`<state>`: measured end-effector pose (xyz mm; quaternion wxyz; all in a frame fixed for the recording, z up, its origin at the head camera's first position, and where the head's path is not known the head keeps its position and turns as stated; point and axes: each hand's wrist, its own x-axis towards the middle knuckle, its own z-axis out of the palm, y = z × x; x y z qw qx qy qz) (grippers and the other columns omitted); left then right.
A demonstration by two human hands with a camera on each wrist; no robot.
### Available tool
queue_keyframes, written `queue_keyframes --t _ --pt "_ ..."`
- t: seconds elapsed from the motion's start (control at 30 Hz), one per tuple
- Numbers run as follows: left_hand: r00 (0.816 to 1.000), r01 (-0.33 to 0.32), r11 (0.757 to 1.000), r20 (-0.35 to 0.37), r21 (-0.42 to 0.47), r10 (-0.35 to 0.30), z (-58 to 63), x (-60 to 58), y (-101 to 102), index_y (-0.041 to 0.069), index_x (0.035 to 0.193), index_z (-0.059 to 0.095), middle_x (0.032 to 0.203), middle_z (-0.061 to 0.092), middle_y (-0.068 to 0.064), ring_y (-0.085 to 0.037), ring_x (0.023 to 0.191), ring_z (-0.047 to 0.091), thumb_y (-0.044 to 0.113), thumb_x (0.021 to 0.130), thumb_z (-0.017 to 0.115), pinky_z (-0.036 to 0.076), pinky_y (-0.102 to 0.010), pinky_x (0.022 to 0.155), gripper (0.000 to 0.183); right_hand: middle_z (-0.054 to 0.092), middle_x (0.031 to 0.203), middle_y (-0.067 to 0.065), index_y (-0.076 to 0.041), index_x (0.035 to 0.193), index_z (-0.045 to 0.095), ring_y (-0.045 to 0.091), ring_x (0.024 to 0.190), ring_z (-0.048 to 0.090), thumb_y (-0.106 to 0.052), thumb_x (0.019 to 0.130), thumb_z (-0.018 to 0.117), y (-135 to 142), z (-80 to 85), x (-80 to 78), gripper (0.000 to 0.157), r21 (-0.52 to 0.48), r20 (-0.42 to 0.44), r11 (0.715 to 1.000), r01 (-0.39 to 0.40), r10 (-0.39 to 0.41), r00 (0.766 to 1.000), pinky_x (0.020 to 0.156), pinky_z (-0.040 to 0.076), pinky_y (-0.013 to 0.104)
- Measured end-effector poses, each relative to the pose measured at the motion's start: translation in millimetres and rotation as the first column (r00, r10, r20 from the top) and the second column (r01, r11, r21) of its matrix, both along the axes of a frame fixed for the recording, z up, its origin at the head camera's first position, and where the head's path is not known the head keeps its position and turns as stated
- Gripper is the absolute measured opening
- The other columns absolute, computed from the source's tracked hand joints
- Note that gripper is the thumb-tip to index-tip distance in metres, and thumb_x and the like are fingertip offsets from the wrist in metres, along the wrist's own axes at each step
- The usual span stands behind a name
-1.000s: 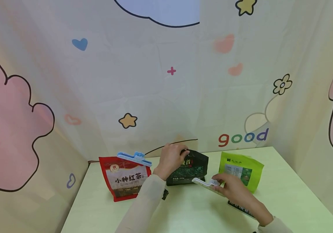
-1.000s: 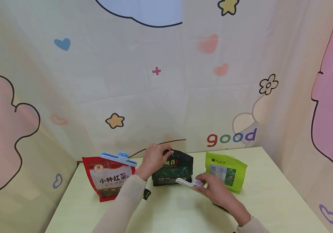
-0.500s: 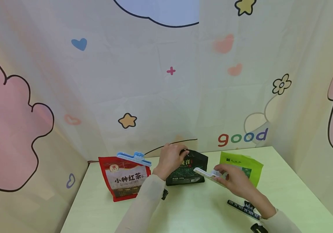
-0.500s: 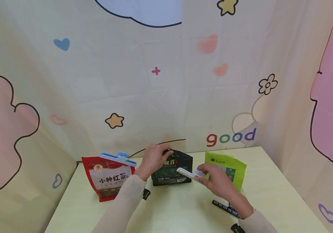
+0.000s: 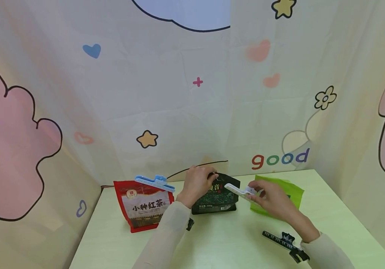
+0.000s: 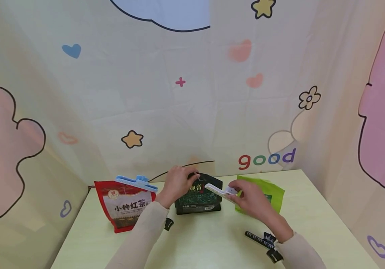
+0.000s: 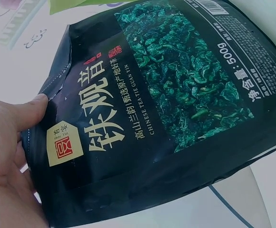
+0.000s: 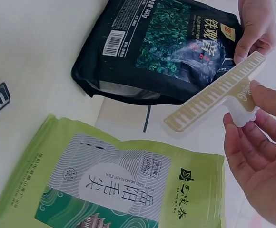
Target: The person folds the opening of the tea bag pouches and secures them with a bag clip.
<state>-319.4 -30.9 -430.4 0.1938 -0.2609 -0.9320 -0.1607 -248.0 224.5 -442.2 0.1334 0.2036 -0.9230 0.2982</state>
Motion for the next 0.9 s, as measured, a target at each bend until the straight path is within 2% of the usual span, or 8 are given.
queue_keyframes --t 0.23,0.47,0.67,0.8,0.9 --pt "1.000 -0.003 1.000 -0.003 0.000 0.003 -1.7 -0.7 -0.3 0.022 0.106 0.075 0.099 0.076 0.006 -0.014 0.087 0.070 0.036 0.096 0.062 0.051 -0.033 0.081 0.021 0.071 0.097 0.004 -0.005 0.111 0.068 0.013 0.079 0.063 -0.009 0.084 0.077 0.2 10.0 -7.6 0.029 0.001 -0.018 1.000 0.023 -0.023 1.000 0.067 0.052 0.020" --pt "1.000 -0.001 1.000 -0.010 -0.006 0.001 -1.9 0.1 -1.0 0.023 0.106 0.075 0.098 0.076 0.006 -0.013 0.086 0.070 0.036 0.096 0.062 0.051 -0.033 0.082 0.021 0.071 0.099 0.008 -0.002 0.113 0.067 0.017 0.082 0.066 -0.011 0.084 0.077 0.3 12.5 -17.9 0.031 0.006 -0.040 1.000 0.016 -0.016 0.999 0.070 0.058 0.030" --pt "1.000 0.003 1.000 -0.016 -0.002 -0.003 -2.8 -0.7 -0.7 0.023 0.106 0.075 0.099 0.076 0.007 -0.012 0.087 0.070 0.036 0.096 0.062 0.051 -0.033 0.082 0.021 0.071 0.103 0.011 -0.002 0.123 0.065 0.016 0.079 0.065 -0.011 0.086 0.075 -0.8 16.1 -26.2 0.039 0.038 -0.084 0.999 0.012 -0.009 0.996 0.067 0.055 0.025" --pt "1.000 0.005 1.000 -0.015 0.002 -0.005 -3.0 -1.0 -1.2 0.023 0.106 0.075 0.099 0.076 0.007 -0.013 0.087 0.070 0.036 0.096 0.062 0.051 -0.033 0.082 0.021 0.070 0.104 0.011 -0.001 0.118 0.068 0.015 0.077 0.064 -0.011 0.086 0.075 -2.1 19.9 -29.4 0.034 0.073 -0.119 0.997 0.011 -0.003 0.993 0.066 0.055 0.025" --pt "1.000 0.003 1.000 -0.014 -0.003 -0.003 -3.0 -0.7 -1.4 0.023 0.106 0.075 0.099 0.076 0.007 -0.012 0.087 0.070 0.036 0.097 0.061 0.051 -0.033 0.083 0.021 0.069 0.099 0.009 -0.002 0.117 0.069 0.013 0.075 0.063 -0.013 0.086 0.075 -3.1 20.8 -32.4 0.034 0.086 -0.118 0.996 0.011 -0.001 0.993 0.066 0.054 0.024"
